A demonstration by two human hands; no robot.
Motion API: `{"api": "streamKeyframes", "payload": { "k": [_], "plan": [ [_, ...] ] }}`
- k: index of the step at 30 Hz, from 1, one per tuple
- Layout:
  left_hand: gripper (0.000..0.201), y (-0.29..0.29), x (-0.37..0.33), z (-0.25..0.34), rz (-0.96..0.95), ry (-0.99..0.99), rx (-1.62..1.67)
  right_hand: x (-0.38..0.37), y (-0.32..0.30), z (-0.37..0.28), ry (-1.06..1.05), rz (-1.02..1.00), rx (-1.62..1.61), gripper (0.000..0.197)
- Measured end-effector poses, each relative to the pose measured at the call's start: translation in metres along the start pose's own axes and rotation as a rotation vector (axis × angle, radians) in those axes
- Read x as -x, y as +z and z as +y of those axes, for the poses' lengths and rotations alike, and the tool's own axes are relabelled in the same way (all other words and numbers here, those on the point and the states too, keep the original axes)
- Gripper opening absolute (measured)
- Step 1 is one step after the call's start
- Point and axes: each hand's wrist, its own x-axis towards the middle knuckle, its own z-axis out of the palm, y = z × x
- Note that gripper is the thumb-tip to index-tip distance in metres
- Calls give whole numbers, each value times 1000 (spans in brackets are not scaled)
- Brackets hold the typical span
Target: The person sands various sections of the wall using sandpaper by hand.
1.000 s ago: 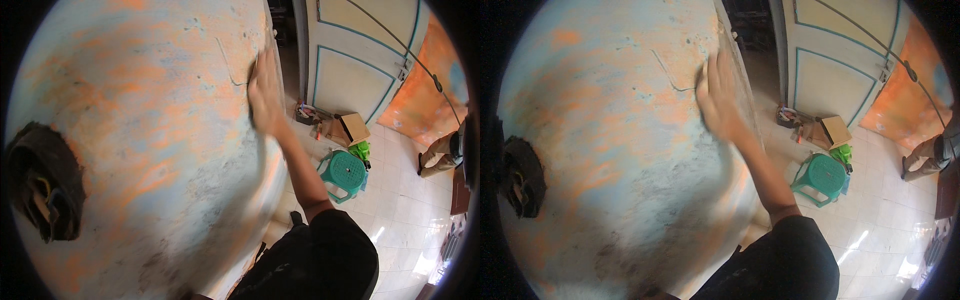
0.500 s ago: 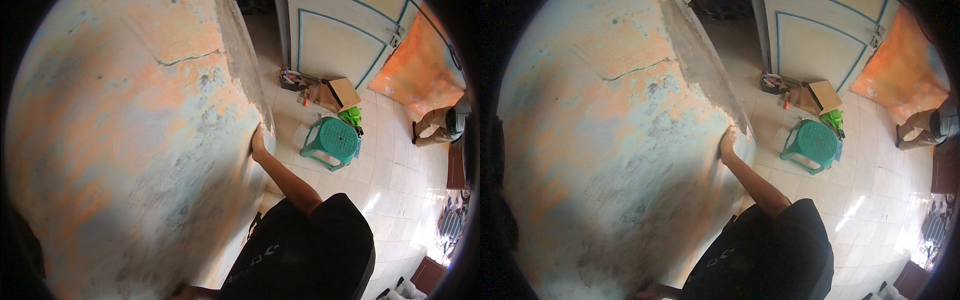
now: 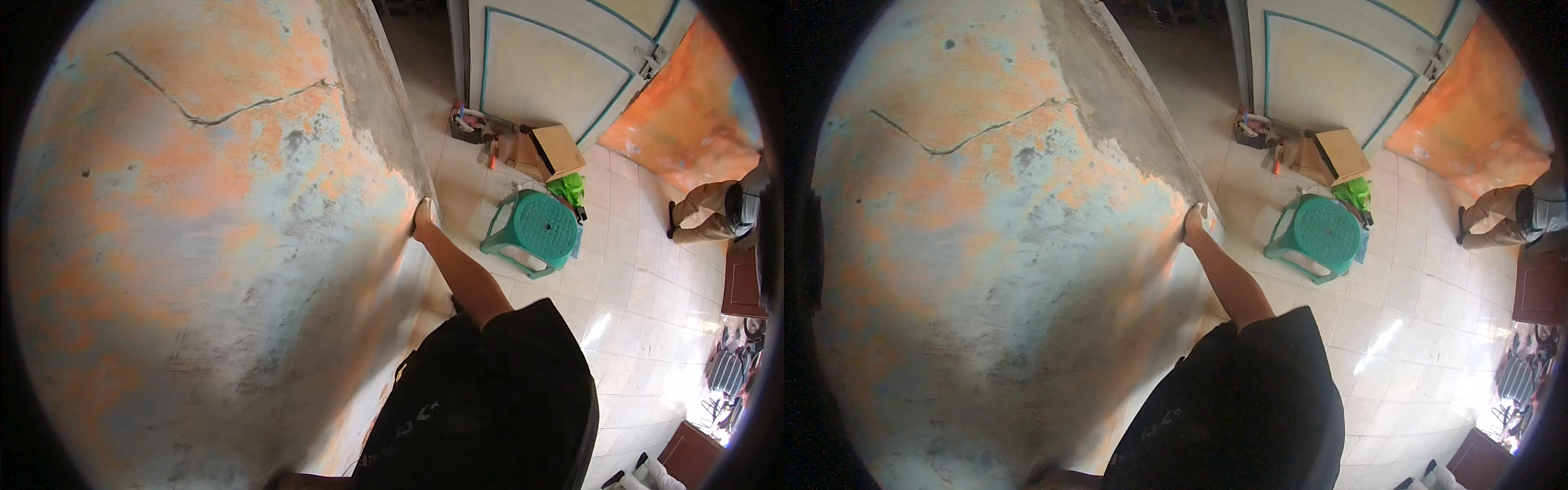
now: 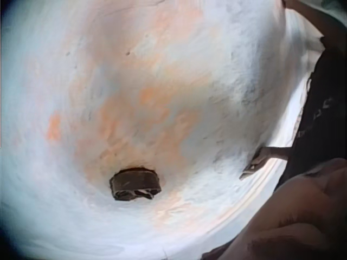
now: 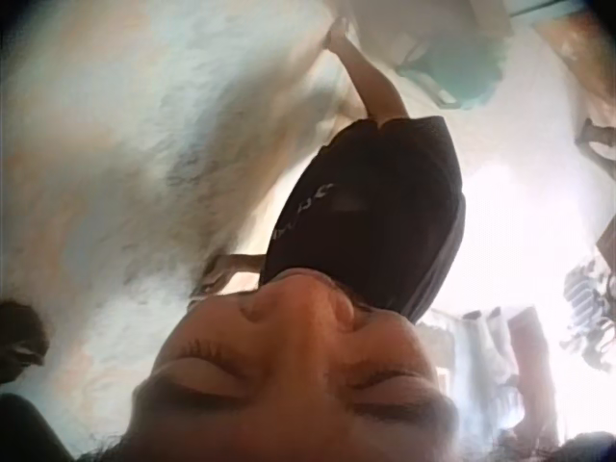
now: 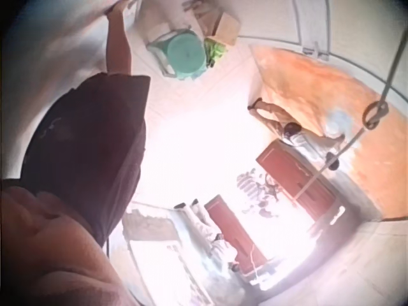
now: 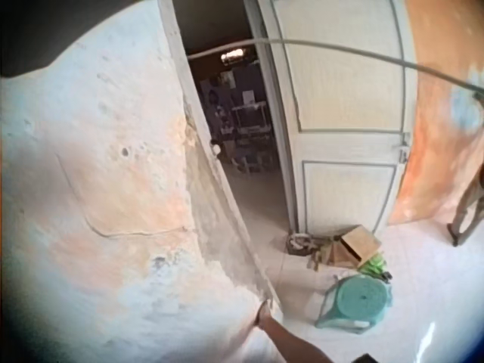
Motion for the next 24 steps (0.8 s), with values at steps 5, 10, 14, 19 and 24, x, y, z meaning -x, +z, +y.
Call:
{"api": "streamKeyframes", "payload": {
  "k": [5,10,14,19,24],
  "plan": [
    [67,-2,-1,3,5,18,-25,20,14,19,-26,-106,18,83],
    [65,2,-7,6,11,21,-7,30,23,17,-152,-67,27,77],
    [62,0,-7,5,11,11,-14,-4,7,-7,21,-98,-99,80],
    [60,-1,-3,0,14,2,-28,21,21,-3,62,-120,-103,78],
    [58,-9,-1,-10,14,2,-62,105,60,-4,-224,-148,98,73]
  ]
}}
